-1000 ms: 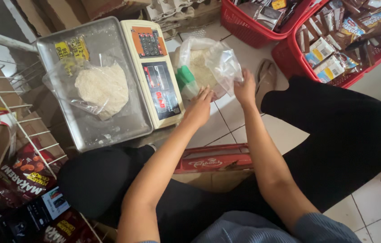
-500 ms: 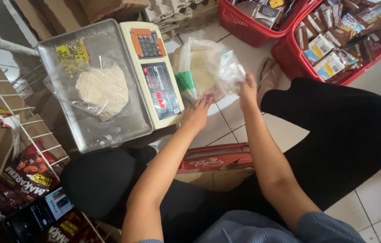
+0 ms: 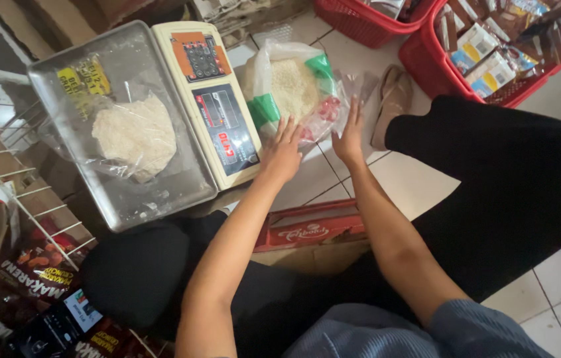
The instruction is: The person scoops rice from a large bag into a small plastic bag placed on a digital scale. They repeatedly add rice using a metal scoop to reach a specific weight, then remove the filled bag and replace it with an empty one to continue the process.
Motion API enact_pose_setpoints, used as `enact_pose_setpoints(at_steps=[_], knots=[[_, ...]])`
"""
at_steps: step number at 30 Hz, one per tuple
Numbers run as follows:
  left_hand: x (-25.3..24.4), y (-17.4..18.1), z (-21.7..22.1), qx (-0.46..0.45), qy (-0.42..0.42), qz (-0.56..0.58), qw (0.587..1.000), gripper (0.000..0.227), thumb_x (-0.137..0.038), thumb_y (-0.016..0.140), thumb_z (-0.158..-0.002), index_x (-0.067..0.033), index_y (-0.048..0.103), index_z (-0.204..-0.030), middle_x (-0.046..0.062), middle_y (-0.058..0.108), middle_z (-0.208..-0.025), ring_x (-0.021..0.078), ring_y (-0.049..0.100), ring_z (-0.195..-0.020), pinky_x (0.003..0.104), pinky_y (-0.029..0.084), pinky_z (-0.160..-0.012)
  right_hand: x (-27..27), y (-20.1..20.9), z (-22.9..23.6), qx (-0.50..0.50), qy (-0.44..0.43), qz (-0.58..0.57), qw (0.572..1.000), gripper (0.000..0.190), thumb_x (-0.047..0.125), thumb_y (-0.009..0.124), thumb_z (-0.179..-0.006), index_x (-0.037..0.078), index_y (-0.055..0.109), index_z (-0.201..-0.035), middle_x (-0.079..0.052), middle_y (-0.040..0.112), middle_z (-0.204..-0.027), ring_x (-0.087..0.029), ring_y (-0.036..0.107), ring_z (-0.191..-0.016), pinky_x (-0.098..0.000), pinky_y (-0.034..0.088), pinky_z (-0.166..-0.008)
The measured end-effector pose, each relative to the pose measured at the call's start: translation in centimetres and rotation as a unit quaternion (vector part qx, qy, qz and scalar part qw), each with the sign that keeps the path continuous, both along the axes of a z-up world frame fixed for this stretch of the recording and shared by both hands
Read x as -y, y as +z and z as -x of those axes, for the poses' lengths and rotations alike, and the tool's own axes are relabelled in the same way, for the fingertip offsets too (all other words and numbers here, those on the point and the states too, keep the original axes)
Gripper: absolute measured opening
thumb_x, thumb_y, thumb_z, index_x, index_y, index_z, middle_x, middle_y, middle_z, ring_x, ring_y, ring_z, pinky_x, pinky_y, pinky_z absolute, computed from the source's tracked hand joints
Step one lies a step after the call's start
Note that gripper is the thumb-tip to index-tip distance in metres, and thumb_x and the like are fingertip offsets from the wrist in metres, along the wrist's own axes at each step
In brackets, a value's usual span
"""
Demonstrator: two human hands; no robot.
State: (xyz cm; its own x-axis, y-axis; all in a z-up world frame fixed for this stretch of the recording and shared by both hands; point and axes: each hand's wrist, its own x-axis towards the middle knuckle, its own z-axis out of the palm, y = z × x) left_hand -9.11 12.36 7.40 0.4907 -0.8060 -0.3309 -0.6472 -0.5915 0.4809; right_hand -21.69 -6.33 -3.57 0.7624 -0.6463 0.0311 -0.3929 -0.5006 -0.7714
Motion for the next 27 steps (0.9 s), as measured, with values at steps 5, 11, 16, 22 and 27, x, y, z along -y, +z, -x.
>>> enact_pose_setpoints(at_steps=[5, 11, 16, 22, 27], knots=[[0.1, 0.1, 0.0, 0.007, -0.009, 0.004, 1.000, 0.081, -0.018, 0.074, -0.084, -0.0095, 0.036, -0.155, 0.012, 0.017, -0.169, 0.0326, 0.013, -0.157, 0.052, 0.033, -0.118, -1.6, 5.6, -1.9, -0.189, -0.024, 0.000, 0.982, 0.116, -0.014, 0.062, -0.065, 0.017, 0.016, -0.167, -0.017, 0.006, -0.174, -0.047, 0.008, -0.157, -0.0588, 0.013, -0.125], [0.0, -0.2, 0.1, 0.026, -0.009, 0.029, 0.999, 0.085, -0.016, 0.073, -0.084, -0.0067, 0.032, -0.158, 0.014, 0.017, -0.169, 0.0346, 0.012, -0.157, 0.052, 0.033, -0.118, -1.8, 6.2, -2.3, -0.144, -0.023, 0.065, 0.987, 0.112, -0.014, 0.060, -0.065, 0.015, 0.020, -0.166, -0.012, 0.018, -0.172, -0.044, 0.010, -0.159, -0.0573, 0.012, -0.126], [0.1, -0.3, -0.3, 0.045, 0.009, 0.046, 0.998, 0.088, -0.014, 0.073, -0.084, -0.0038, 0.028, -0.159, 0.016, 0.014, -0.170, 0.0351, 0.011, -0.158, 0.053, 0.032, -0.120, -1.7, 6.7, -2.7, -0.079, 0.017, 0.091, 0.993, 0.107, -0.017, 0.058, -0.067, 0.009, 0.024, -0.165, -0.013, 0.021, -0.173, -0.037, 0.014, -0.161, -0.0537, 0.016, -0.127], [1.0, 3.5, -1.8, 0.036, 0.037, 0.077, 0.996, 0.087, -0.015, 0.071, -0.086, -0.0059, 0.026, -0.160, 0.018, 0.007, -0.170, 0.0406, 0.009, -0.157, 0.059, 0.030, -0.118, -0.5, 9.8, -6.3, 0.031, 0.029, 0.118, 0.992, 0.092, -0.017, 0.052, -0.075, 0.006, 0.034, -0.161, -0.015, 0.025, -0.172, -0.039, 0.021, -0.160, -0.0486, 0.021, -0.131], [1.9, 9.0, -3.7, -0.008, 0.065, 0.154, 0.986, 0.082, -0.006, 0.065, -0.088, -0.0121, 0.029, -0.161, 0.017, 0.013, -0.171, 0.0431, 0.010, -0.158, 0.059, 0.025, -0.121, 6.5, 11.4, -11.0, 0.097, 0.043, 0.194, 0.975, 0.062, -0.012, 0.052, -0.087, 0.000, 0.049, -0.147, -0.021, 0.042, -0.159, -0.043, 0.036, -0.148, -0.0502, 0.030, -0.125]])
